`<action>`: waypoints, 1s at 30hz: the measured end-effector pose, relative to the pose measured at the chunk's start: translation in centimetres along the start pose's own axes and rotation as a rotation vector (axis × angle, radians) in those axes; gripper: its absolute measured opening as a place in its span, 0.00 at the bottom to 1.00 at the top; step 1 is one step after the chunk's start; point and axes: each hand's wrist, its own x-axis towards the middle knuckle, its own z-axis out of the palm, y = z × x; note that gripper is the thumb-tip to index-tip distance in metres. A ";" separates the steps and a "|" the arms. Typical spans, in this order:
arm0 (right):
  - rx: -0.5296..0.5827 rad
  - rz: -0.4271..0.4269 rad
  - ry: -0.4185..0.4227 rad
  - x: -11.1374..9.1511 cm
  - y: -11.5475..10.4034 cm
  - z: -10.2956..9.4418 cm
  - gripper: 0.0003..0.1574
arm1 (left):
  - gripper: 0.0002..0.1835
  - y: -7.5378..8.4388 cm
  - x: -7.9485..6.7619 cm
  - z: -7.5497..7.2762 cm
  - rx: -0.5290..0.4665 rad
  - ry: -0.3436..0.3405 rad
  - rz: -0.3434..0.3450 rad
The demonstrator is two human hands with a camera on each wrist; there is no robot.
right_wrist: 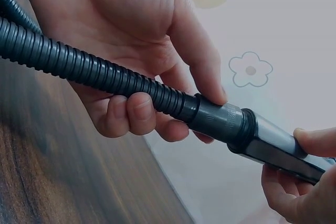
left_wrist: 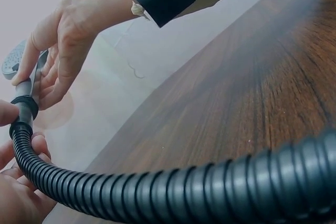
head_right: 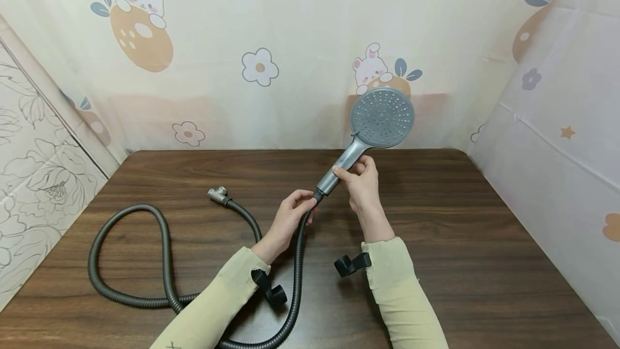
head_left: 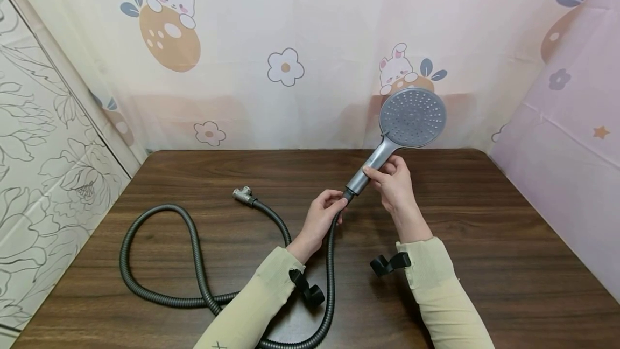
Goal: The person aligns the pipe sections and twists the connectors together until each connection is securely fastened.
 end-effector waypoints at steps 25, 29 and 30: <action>0.001 0.011 0.007 0.0 -0.2 0.0 0.27 | 0.15 1.6 -1.1 0.2 0.060 0.003 -0.034; -0.003 0.008 0.006 0.0 -0.1 -0.1 0.27 | 0.15 1.5 -1.0 0.2 0.068 -0.002 -0.022; -0.003 0.008 0.006 0.0 -0.1 -0.1 0.28 | 0.15 1.5 -1.0 0.2 0.067 -0.005 -0.024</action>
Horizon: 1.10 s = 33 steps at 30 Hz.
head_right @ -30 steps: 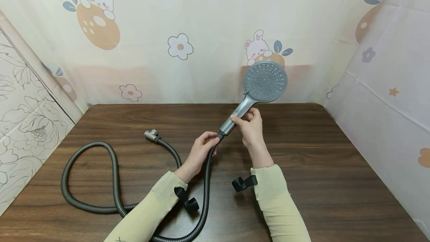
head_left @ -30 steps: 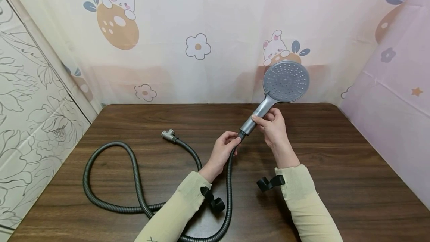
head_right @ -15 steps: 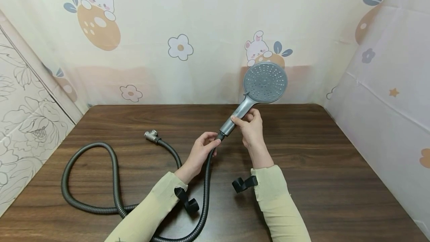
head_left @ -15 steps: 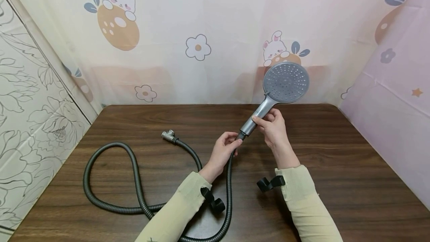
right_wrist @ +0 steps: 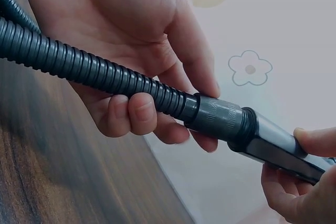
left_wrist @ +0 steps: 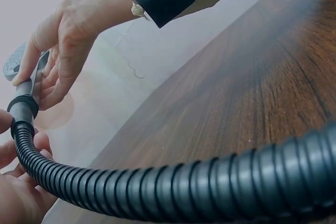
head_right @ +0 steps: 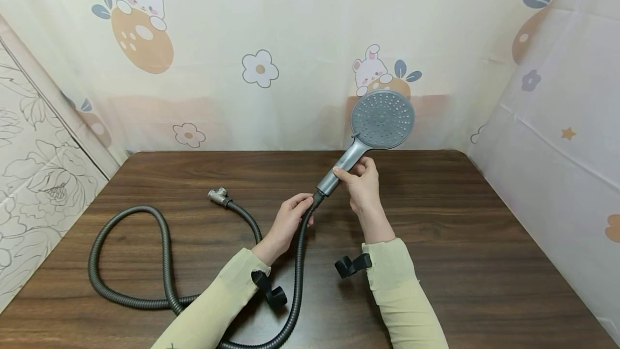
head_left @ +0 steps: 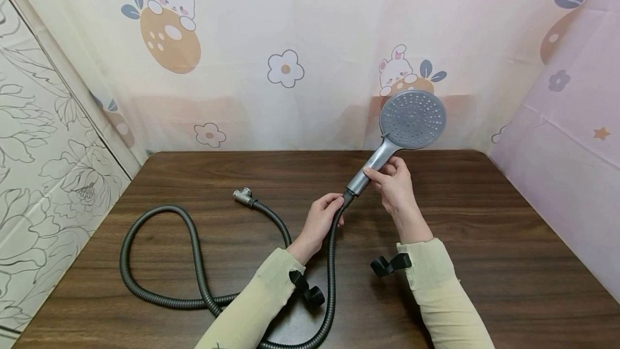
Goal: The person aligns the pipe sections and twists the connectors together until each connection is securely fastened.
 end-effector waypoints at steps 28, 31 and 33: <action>0.006 0.002 -0.007 0.1 0.1 -0.1 0.26 | 0.15 -0.2 0.2 0.1 -0.054 0.002 0.020; 0.012 0.001 -0.006 0.2 0.1 -0.1 0.25 | 0.15 0.0 0.1 0.1 -0.043 0.002 0.014; 0.017 0.001 -0.005 0.2 0.1 -0.1 0.25 | 0.15 0.1 0.0 0.1 -0.037 0.003 0.011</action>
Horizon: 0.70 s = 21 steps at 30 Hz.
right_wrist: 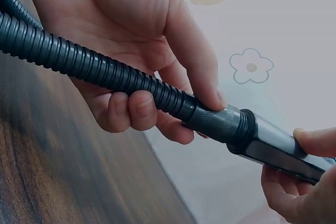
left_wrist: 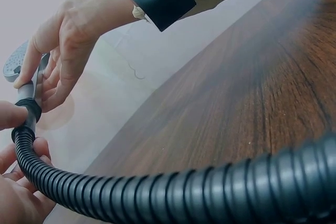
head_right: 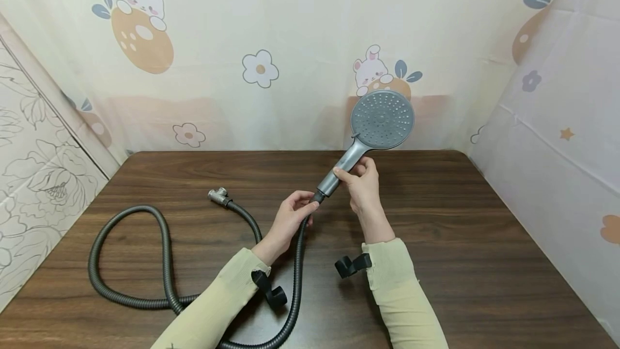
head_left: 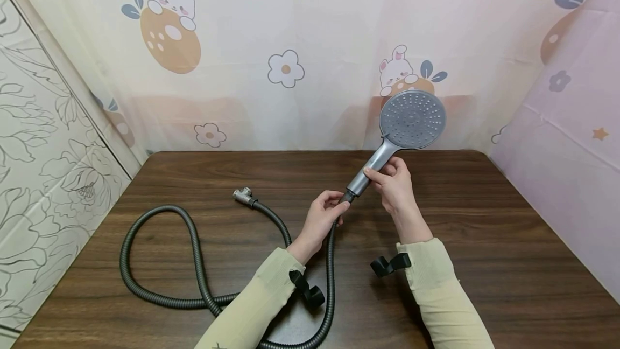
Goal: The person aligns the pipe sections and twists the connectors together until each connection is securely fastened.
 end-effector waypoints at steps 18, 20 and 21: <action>-0.014 0.015 0.005 0.0 -0.1 0.0 0.28 | 0.14 -0.2 0.1 -0.1 -0.046 -0.024 -0.019; -0.015 0.016 0.005 0.0 -0.1 0.0 0.28 | 0.14 -0.2 0.2 -0.1 -0.043 -0.012 -0.007; -0.015 0.016 0.005 0.0 -0.1 0.0 0.28 | 0.14 -0.2 0.2 -0.1 -0.044 -0.007 -0.004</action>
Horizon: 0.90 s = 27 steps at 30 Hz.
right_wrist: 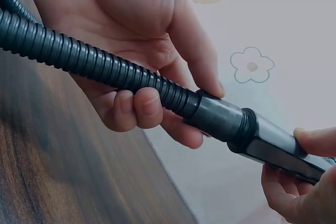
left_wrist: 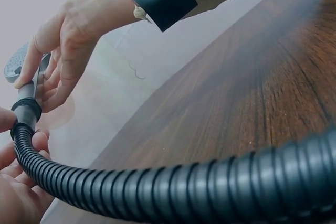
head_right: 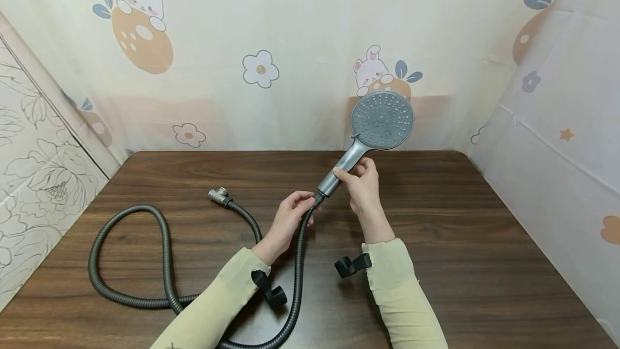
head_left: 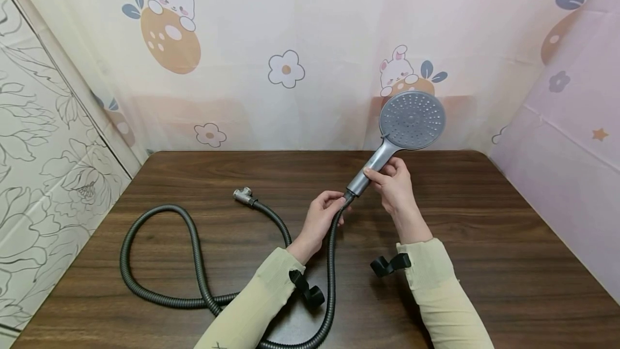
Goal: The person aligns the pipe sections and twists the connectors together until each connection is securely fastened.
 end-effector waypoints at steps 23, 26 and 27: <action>-0.005 -0.009 0.009 0.0 0.1 0.0 0.28 | 0.13 -0.2 0.1 0.1 0.025 0.019 0.022; 0.003 -0.014 0.011 0.0 0.2 0.1 0.28 | 0.13 -0.2 0.1 0.1 0.030 0.016 0.024; 0.007 -0.015 0.012 0.0 0.2 0.1 0.28 | 0.13 -0.2 0.0 0.1 0.031 0.014 0.024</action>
